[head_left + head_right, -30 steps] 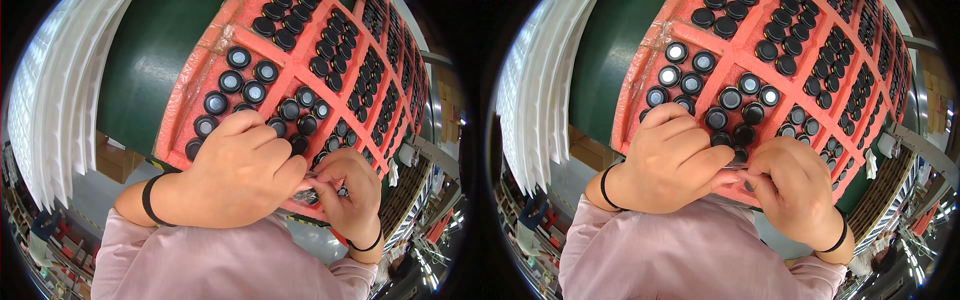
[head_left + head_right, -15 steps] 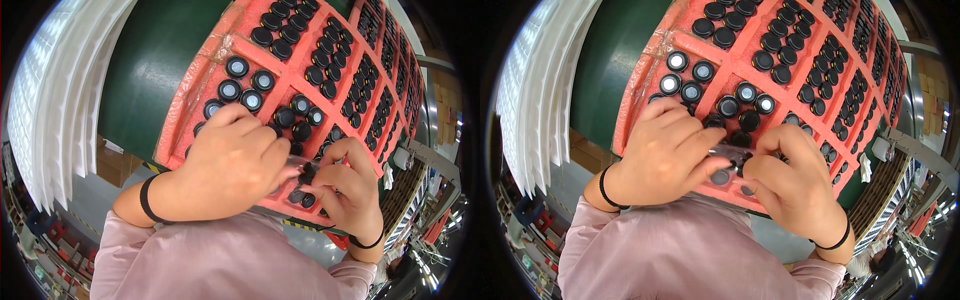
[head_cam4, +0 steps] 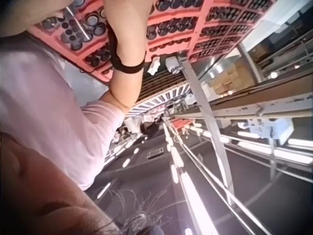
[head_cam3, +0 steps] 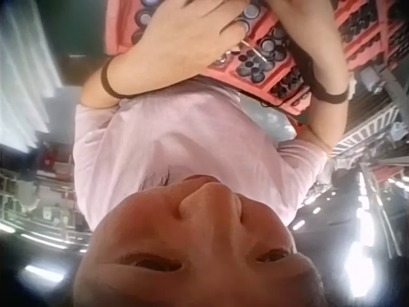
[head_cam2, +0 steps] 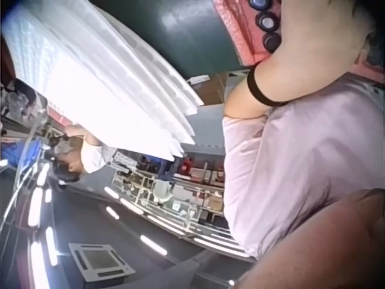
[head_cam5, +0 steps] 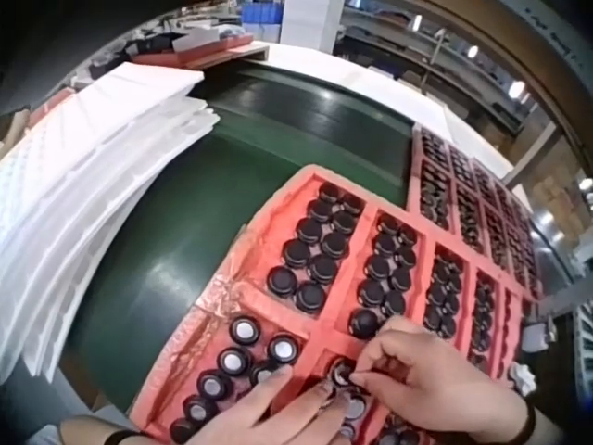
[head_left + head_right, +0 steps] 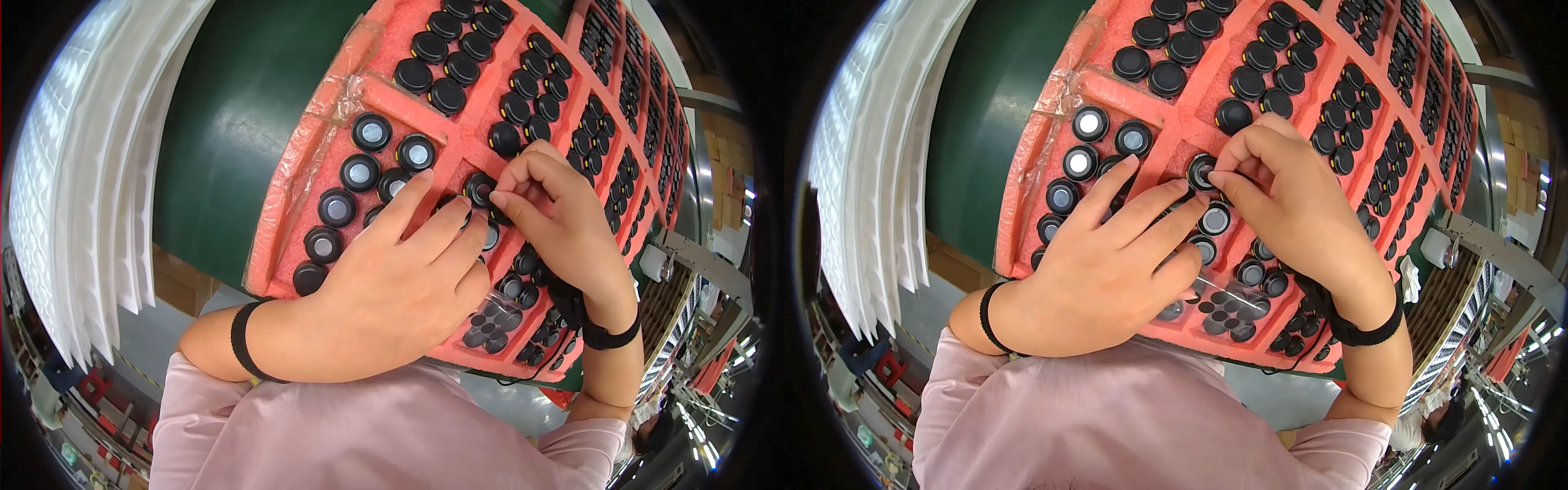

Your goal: The person peels small black circular stickers from a sheet and presses them onto sensors held in a red foam tray. After filling the tray, the person moves it aside and repeats the process with sensors in a white plastic tray.

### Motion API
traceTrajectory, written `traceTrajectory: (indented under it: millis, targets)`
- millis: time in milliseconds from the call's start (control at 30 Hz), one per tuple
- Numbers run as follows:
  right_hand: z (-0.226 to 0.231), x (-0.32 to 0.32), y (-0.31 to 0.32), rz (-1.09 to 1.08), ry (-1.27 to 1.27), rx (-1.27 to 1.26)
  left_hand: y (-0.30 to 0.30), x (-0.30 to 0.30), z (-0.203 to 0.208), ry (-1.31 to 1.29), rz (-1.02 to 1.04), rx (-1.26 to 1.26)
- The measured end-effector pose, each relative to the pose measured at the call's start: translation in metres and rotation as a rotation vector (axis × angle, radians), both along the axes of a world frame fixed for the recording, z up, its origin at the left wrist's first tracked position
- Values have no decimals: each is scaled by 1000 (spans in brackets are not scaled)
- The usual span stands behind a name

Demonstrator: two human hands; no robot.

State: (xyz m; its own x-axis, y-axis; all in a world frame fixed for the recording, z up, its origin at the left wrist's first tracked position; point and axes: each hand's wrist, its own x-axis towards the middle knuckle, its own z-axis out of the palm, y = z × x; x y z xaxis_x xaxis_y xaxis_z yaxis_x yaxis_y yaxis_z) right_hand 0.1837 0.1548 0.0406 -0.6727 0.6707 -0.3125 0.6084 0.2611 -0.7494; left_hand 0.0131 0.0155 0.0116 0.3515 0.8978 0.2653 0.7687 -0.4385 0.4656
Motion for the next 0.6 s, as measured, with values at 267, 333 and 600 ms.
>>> traceTrajectory:
  millis: [267, 333, 600]
  targets:
    - [-2, -1, -2, -13, 10, 10, 0, 2, -5, -12, 22, 4]
    - [0, -2, -4, -50, 6, -14, 0, 3, -6, 7, 33, 23]
    - [-3, -4, -5, -33, 2, 42, -1, 2, -4, 5, 38, -11]
